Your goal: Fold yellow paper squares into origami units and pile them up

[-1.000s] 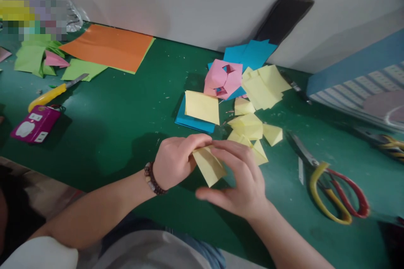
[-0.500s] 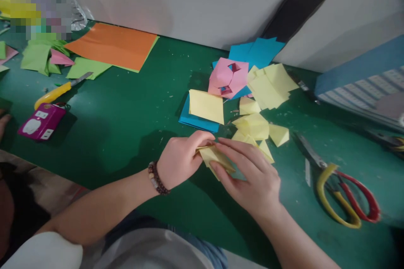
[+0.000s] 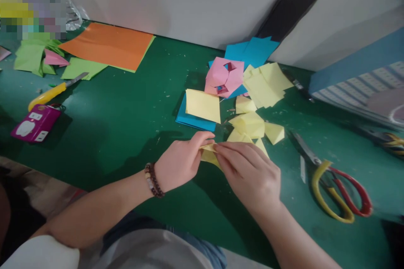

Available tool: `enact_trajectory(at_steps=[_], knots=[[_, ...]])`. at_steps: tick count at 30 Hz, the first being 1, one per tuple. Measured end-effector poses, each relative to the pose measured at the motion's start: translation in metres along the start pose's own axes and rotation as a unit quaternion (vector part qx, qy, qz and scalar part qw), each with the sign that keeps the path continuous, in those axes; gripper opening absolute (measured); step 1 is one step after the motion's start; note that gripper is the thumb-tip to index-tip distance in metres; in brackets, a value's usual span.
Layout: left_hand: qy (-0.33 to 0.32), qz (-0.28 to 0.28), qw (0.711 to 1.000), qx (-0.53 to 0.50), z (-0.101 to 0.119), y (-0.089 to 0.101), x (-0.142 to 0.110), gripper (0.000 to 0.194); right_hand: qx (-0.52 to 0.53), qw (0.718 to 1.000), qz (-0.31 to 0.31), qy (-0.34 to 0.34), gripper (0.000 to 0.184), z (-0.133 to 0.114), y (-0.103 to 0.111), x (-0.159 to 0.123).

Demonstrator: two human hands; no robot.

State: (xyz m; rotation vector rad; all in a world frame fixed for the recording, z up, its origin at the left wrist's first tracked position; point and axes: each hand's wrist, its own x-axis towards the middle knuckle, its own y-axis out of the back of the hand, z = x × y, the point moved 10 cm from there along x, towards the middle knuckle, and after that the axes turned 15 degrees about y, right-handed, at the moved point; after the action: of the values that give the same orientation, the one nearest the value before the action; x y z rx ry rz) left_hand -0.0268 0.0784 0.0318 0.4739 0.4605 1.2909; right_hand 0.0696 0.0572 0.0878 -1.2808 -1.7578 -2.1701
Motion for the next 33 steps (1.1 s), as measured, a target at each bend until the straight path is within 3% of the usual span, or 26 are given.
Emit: enact_trajectory(at_steps=[10,18,26,33], knots=[[0.006,-0.014,1.0,0.004,-0.004,-0.009,0.0,0.058,-0.023,0.999,-0.016,0.028,0.012,-0.011,-0.005,0.004],[0.008,0.066,0.988,-0.137,-0.007,0.011,-0.001,0.042,-0.034,0.999,-0.007,0.001,0.01,-0.002,0.0,0.003],[-0.063,0.109,0.991,-0.053,0.01,0.012,-0.009,0.047,-0.043,0.999,-0.009,0.005,0.008,-0.003,-0.003,0.002],[-0.092,0.096,0.99,-0.05,0.016,0.01,-0.01,0.05,-0.032,0.999,-0.011,0.02,0.012,-0.007,-0.005,0.004]])
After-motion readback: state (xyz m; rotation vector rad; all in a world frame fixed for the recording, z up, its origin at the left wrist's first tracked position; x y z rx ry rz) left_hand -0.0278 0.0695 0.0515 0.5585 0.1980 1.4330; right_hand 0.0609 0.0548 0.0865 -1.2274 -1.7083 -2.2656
